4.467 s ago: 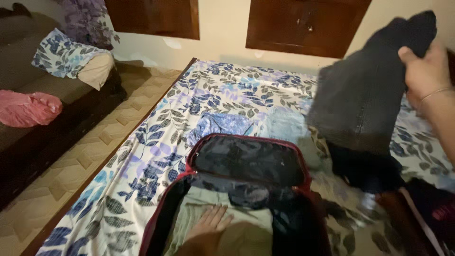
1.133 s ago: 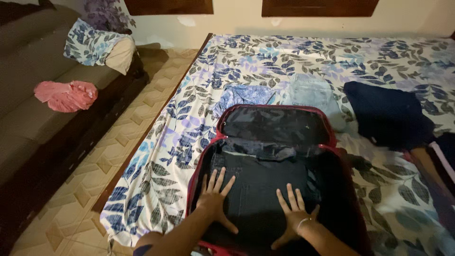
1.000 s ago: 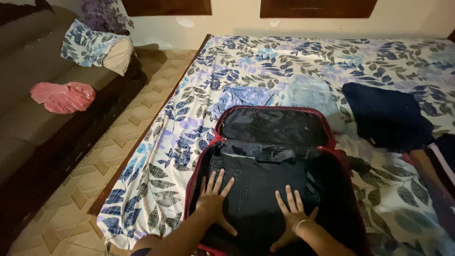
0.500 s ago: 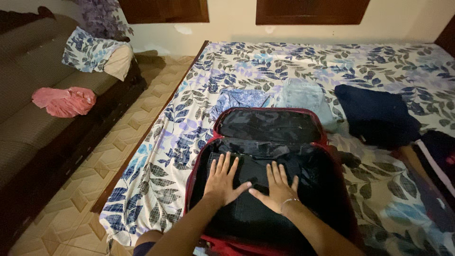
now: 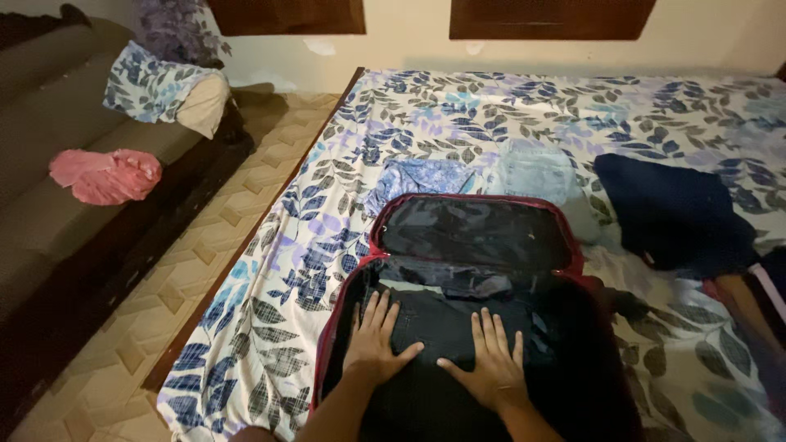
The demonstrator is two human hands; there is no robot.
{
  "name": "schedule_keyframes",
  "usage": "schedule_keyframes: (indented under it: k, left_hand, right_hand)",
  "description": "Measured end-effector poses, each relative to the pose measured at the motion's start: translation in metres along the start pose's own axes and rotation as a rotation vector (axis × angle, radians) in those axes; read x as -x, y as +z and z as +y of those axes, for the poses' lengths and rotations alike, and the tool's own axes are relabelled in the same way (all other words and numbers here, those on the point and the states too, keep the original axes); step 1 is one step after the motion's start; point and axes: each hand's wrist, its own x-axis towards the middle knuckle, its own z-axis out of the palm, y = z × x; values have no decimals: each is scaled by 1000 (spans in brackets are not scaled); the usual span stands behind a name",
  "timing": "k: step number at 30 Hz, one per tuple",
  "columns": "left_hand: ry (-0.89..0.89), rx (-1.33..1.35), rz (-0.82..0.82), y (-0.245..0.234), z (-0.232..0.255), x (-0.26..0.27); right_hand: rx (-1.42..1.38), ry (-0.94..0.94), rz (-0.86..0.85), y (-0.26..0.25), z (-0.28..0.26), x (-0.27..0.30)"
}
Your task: The person places several items of clothing into a suitcase, including folded pants and shirts, by hand.
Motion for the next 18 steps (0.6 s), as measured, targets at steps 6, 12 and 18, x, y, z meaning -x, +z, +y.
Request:
schedule_keyframes:
  k: [6, 12, 18]
  left_hand:
    - [32, -53, 58, 5, -1, -3]
    - [-34, -216, -135, -9, 11, 4]
    - [21, -146, -38, -7, 6, 23]
  right_hand:
    - [52, 28, 33, 3, -2, 1]
    - [51, 50, -107, 6, -1, 8]
    - [108, 32, -311, 1, 3, 19]
